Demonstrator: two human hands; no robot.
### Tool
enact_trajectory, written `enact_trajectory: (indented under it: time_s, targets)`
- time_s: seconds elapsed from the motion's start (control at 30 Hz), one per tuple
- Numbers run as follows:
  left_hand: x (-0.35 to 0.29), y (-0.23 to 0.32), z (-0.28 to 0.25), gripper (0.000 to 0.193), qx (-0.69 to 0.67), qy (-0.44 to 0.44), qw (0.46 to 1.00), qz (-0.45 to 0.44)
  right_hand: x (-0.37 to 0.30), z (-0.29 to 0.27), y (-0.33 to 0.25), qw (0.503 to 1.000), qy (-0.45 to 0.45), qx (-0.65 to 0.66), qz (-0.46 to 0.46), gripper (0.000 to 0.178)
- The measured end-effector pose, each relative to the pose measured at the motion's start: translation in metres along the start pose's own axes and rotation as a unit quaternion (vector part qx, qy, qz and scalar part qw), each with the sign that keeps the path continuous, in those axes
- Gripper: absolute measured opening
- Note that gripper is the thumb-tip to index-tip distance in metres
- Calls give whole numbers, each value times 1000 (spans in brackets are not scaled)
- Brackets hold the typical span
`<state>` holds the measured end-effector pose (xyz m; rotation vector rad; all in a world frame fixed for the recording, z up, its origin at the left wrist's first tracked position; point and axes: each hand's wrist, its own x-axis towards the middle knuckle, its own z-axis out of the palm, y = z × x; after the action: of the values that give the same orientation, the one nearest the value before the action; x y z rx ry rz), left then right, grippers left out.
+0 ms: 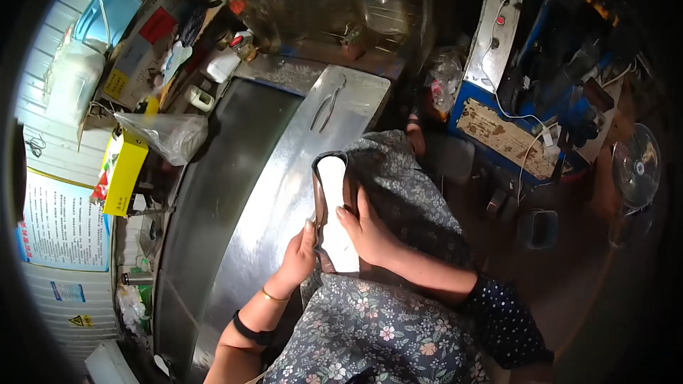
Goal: Operate a shoe-lasting machine to shape and press footwear components.
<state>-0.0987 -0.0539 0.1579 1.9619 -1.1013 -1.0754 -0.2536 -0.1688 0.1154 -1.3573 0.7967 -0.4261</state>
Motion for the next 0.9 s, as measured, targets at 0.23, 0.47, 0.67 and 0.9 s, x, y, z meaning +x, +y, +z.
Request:
enact_trajectory:
  time_s: [0.23, 0.47, 0.67, 0.9]
  targets:
    - [19, 24, 19, 39, 456, 172, 869, 83, -1, 11, -1, 968, 113, -201, -99, 81]
    - [47, 14, 16, 44, 249, 133, 954, 96, 0, 4, 10, 967, 125, -194, -111, 83]
    - [73, 35, 15, 68, -313, 29, 942, 118, -21, 1, 0, 961, 60, -188, -193, 80]
    - [92, 31, 12, 62, -437, -74, 896, -20, 4, -49, -39, 997, -16, -76, 3, 69]
